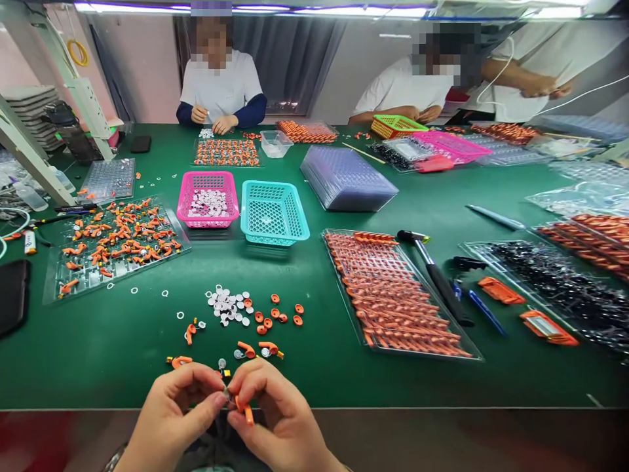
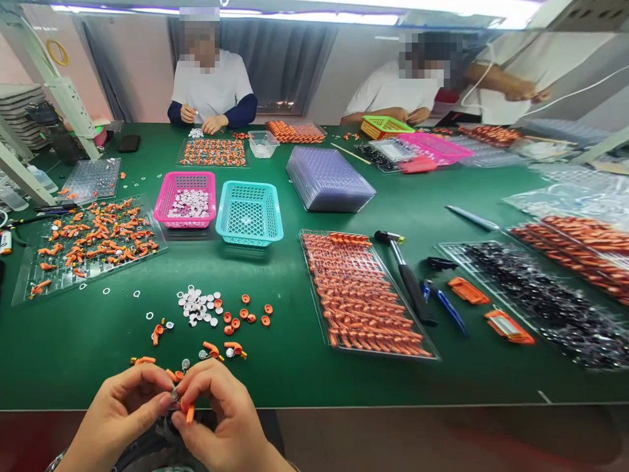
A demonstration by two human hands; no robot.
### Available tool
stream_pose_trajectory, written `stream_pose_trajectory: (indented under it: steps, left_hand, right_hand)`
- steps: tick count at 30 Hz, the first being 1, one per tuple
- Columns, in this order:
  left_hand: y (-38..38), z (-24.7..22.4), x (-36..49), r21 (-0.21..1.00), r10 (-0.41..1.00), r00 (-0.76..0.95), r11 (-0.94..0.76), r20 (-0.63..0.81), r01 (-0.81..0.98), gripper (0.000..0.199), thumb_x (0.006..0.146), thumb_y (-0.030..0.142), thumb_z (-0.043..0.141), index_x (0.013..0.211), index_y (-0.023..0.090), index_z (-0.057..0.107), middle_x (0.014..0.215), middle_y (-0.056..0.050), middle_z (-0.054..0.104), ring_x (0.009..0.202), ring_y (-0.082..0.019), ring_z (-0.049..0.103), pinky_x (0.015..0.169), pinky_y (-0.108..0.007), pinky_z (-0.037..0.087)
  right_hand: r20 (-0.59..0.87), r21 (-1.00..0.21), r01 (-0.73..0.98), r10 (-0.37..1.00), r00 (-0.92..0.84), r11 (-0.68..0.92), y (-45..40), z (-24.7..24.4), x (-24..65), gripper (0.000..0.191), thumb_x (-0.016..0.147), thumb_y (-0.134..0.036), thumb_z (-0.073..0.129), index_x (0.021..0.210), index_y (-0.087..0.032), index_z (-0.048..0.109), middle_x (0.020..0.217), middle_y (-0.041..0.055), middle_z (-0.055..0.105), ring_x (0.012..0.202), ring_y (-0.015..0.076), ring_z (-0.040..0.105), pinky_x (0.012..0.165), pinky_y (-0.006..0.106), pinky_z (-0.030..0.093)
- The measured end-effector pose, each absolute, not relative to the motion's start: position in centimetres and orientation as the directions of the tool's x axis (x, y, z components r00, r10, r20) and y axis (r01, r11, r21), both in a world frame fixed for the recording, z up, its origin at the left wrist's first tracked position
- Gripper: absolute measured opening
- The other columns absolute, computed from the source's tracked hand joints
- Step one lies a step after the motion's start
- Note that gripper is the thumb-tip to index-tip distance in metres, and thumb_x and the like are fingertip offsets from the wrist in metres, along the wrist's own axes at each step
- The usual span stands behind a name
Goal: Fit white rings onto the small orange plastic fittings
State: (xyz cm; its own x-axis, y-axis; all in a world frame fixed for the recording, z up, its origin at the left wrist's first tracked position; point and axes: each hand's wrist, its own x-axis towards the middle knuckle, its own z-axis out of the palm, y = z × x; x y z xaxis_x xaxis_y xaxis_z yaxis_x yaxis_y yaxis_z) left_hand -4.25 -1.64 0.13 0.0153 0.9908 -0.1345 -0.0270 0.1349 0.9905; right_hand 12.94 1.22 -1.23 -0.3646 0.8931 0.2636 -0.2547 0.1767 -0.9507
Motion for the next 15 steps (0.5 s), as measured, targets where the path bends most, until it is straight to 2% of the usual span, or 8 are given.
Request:
stream_pose_trajectory:
  steps: [4,7,10,15]
  left_hand:
    - [-2.04,-0.11,-3.67,0.986,0.994,-0.097,-0.028,0.045,0.163,0.003,0.083,0.023,0.070,0.086,0.023,0.067,0.078,0.000,0.071,0.069,-0.015,0.069,0.064,-0.021,0.059]
    - [-2.13,0.18,-3.39,0.919,0.970,-0.103,-0.172,0.221,0.355,0.014,0.082,0.014,0.067,0.091,0.025,0.065,0.079,0.003,0.071,0.069,-0.014,0.070,0.066,-0.019,0.059]
    - [-2.15,0.42,-3.25,0.833,0.937,-0.091,-0.251,0.337,0.493,0.017,0.082,0.013,0.068,0.093,0.025,0.065,0.079,0.004,0.074,0.071,-0.013,0.073,0.070,-0.018,0.059]
    - [-2.22,0.61,-3.17,0.780,0.914,-0.074,-0.296,0.398,0.551,0.012,0.083,0.017,0.069,0.092,0.024,0.066,0.078,0.004,0.076,0.068,-0.012,0.074,0.070,-0.016,0.059]
  right_hand:
    - [0.335,-0.942,-0.082,0.893,-0.301,0.326,1.16,-1.45,12.80,0.019,0.083,-0.005,0.057,0.089,-0.023,0.058,0.087,0.0044,0.064,0.081,0.0187,0.063,0.072,0.031,0.054]
    - [0.371,-0.916,0.050,0.886,-0.278,0.399,1.23,-1.60,12.74,0.019,0.084,-0.006,0.054,0.093,-0.022,0.060,0.083,0.0038,0.064,0.077,0.0180,0.063,0.070,0.030,0.053]
    - [0.347,-0.912,0.124,0.898,-0.271,0.390,1.16,-1.68,12.69,0.014,0.084,-0.009,0.053,0.086,-0.021,0.059,0.078,0.0028,0.064,0.071,0.0167,0.061,0.063,0.027,0.051]
    - [0.231,-0.951,0.139,0.933,-0.275,0.276,1.01,-1.56,12.52,0.011,0.084,-0.016,0.053,0.074,-0.020,0.055,0.070,0.0005,0.058,0.062,0.0146,0.053,0.056,0.024,0.042]
